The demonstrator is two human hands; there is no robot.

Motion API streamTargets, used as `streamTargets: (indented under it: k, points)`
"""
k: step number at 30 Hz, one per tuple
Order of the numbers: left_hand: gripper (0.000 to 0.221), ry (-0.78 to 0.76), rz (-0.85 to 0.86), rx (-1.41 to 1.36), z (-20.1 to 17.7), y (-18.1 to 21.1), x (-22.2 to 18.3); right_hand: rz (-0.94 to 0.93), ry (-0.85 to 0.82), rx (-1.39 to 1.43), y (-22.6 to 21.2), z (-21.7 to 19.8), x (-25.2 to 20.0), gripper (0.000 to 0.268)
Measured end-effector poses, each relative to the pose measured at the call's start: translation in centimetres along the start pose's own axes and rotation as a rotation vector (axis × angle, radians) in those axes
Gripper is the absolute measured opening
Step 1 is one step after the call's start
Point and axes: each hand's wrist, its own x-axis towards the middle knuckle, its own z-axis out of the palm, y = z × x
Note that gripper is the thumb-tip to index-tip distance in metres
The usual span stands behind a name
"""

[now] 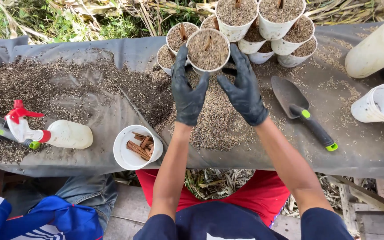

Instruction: Filling small plastic cups with soil using a hand trowel, planting seeds, and watering them with a spray bottle.

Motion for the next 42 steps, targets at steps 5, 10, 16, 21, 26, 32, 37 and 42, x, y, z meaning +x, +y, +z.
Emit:
streamTargets:
  k: [5, 10, 16, 21, 26, 32, 37, 42]
  points:
    - [0.064, 0.040, -0.063, -0.124, 0.9, -3.4, 2.6, -0.092, 0.102, -0.211, 2.1, 2.0, 3.1, 0.078]
    - [0.065, 0.043, -0.018, -0.039, 0.6, -4.6, 4.1, -0.237, 0.105, -0.316, 6.4, 3.2, 3.6, 0.097]
    - [0.063, 0.056, -0.081, -0.062, 0.8, -6.1, 4.1, -0.181, 0.131, -0.344, 6.6, 4.1, 3.9, 0.081]
    - [0.064, 0.069, -0.065, -0.092, 0.8, -5.7, 4.7, -0.164, 0.123, -0.326, 6.8, 4.2, 4.3, 0.082]
    - [0.065, 0.066, -0.051, -0.063, 1.2, -6.6, 4.7, -0.152, 0.129, -0.314, 5.9, 4.1, 4.9, 0.079]
    - [0.084, 0.083, -0.035, 0.124, 2.4, -6.1, 5.1, -0.145, 0.125, -0.281, 3.8, 3.4, 5.2, 0.071]
    - [0.101, 0.107, 0.031, 0.287, 3.4, -6.2, 5.1, -0.148, 0.150, -0.371, 3.5, 1.4, 5.3, 0.077]
    - [0.120, 0.101, -0.004, 0.625, 4.5, -7.5, 5.3, -0.238, 0.267, -0.611, 5.4, -0.4, 5.7, 0.068]
